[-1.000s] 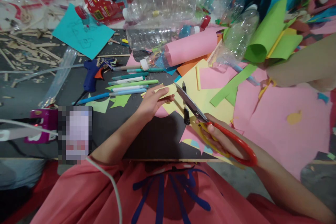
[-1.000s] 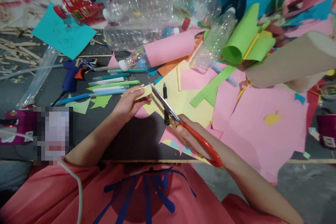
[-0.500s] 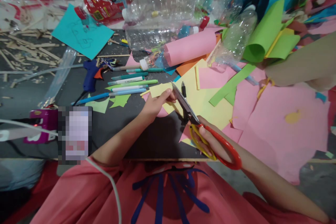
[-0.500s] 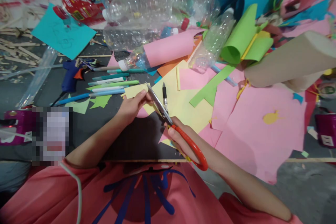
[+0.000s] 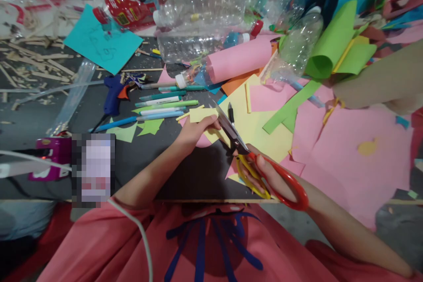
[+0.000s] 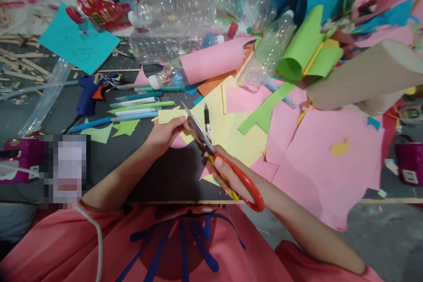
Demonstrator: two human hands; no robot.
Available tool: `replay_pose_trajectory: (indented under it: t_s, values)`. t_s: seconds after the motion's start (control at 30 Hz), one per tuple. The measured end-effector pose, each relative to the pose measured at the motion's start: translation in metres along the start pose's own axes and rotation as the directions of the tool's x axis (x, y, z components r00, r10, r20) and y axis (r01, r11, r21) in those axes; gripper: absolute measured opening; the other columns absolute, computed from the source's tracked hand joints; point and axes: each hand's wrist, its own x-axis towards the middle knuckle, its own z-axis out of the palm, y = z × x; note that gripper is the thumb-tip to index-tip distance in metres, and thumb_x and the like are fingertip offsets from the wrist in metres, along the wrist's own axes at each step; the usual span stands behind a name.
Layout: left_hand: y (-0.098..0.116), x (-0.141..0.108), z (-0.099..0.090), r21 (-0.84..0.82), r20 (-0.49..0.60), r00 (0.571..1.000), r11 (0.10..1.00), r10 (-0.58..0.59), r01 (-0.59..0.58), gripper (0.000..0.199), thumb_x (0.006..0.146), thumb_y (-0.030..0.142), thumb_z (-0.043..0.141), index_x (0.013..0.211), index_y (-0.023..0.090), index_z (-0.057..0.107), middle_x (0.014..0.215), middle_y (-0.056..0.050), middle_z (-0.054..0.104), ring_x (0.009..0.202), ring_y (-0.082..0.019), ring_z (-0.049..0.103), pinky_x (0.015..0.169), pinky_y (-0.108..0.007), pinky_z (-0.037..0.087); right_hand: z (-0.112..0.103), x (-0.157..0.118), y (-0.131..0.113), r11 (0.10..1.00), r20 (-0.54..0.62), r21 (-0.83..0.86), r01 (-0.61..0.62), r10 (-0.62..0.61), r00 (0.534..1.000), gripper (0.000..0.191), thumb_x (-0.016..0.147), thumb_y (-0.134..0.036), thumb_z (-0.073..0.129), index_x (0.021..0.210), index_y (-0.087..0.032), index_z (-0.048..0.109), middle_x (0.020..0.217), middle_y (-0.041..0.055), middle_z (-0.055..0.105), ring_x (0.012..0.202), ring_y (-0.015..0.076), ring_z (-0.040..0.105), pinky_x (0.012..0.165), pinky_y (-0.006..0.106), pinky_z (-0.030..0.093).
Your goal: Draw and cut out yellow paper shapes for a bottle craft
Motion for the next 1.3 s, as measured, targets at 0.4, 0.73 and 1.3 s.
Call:
replay_pose_trajectory:
  t_s: [0.4,0.73,1.3]
  values:
    - [0.002,-0.001,-0.001,0.015,0.035,0.999,1.0,-0.01,0.009,0.024,0.072,0.033,0.063,0.053,0.017,0.062,0.061,-0.001,0.064,0.067,-0.013,0.06,0.074,-0.025,0.05,0.003,0.002,0.006,0.999,-0.025,0.006,0.033,-0.033,0.999,0.053,0.096,-0.069,0.031,0.109,-0.021,0.048,0.061,-0.009,0.042,0.038,0.0061,0.028,0.041,0.025,0.029]
    - [0.007,-0.001,-0.001,-0.057,0.076,0.996,0.997,-0.042,0.047,0.025,0.068,0.029,0.062,0.047,0.017,0.061,0.054,-0.001,0.06,0.062,-0.012,0.058,0.069,-0.023,0.049,0.002,-0.002,-0.008,0.997,-0.049,-0.069,-0.037,0.034,0.998,0.055,0.092,-0.073,0.036,0.106,-0.021,0.048,0.057,-0.0097,0.036,0.04,0.0064,0.025,0.037,0.022,0.021]
    - [0.011,-0.001,-0.003,-0.096,0.134,0.986,0.989,-0.102,0.116,0.03,0.061,0.043,0.072,0.049,0.017,0.065,0.055,-0.006,0.069,0.066,-0.018,0.068,0.071,-0.027,0.052,-0.003,-0.008,-0.013,0.986,-0.087,-0.152,-0.068,0.055,0.995,0.049,0.092,-0.07,0.042,0.102,-0.023,0.048,0.058,-0.0086,0.035,0.044,0.0078,0.025,0.039,0.023,0.02]
